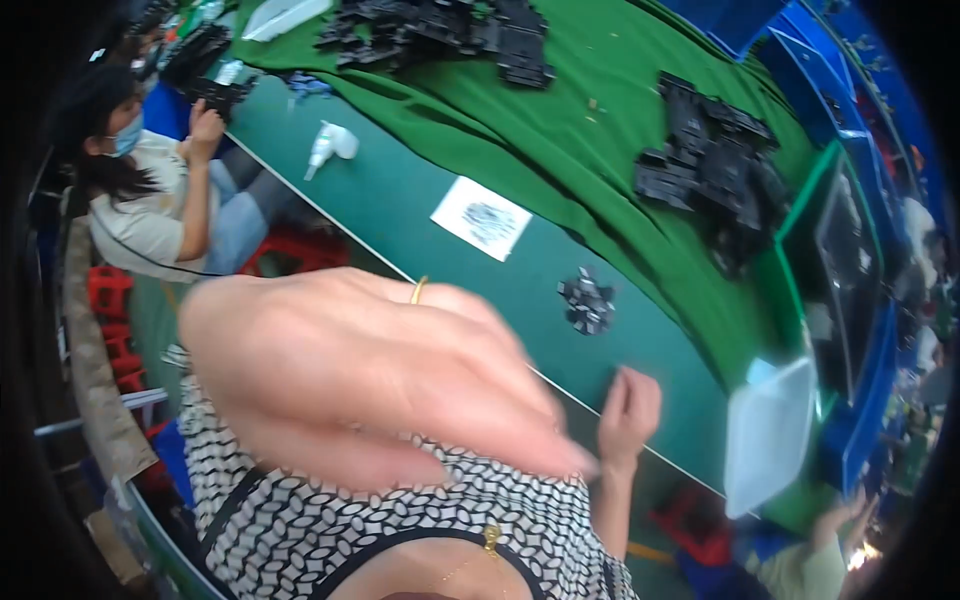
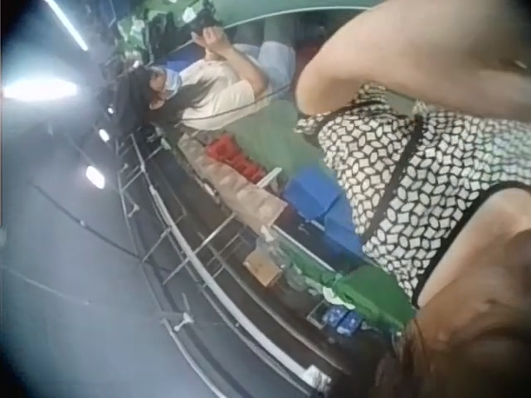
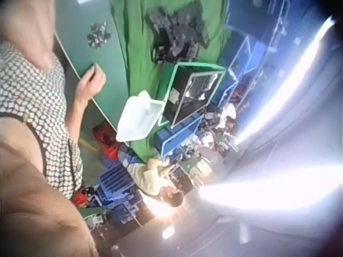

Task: Assembling small plastic components onto a black toy car chassis at a factory workbench.

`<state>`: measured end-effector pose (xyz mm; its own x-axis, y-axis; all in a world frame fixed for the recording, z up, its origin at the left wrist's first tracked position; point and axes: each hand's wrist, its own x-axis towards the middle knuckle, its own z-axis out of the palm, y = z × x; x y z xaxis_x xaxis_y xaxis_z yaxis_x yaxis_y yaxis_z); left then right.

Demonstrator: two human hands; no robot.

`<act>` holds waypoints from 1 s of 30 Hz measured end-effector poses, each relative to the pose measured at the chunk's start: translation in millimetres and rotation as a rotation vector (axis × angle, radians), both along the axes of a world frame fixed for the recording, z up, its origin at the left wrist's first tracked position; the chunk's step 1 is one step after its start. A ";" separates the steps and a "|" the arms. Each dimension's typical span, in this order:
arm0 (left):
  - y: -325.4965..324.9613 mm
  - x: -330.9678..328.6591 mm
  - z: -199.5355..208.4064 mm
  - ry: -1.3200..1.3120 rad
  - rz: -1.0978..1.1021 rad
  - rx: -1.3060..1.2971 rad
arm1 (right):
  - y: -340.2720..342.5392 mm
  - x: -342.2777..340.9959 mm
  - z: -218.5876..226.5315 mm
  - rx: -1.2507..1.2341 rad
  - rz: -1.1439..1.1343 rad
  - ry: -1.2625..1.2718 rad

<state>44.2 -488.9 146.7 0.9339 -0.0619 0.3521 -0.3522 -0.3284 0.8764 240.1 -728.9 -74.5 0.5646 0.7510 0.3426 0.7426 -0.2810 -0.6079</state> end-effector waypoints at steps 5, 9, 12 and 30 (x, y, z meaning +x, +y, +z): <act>16.6 -81.5 -103.2 0.389 0.440 -0.256 | 9.7 -0.3 1.8 0.029 0.059 0.036; 30.1 -119.6 -183.7 0.210 1.345 -0.383 | 16.4 -1.0 6.6 0.013 0.085 0.013; 66.1 -119.0 -211.3 0.135 1.704 0.130 | 17.3 0.0 4.7 0.001 0.069 0.002; 132.6 -84.4 -220.6 0.090 1.760 0.690 | 17.2 -3.9 3.1 0.011 0.028 -0.008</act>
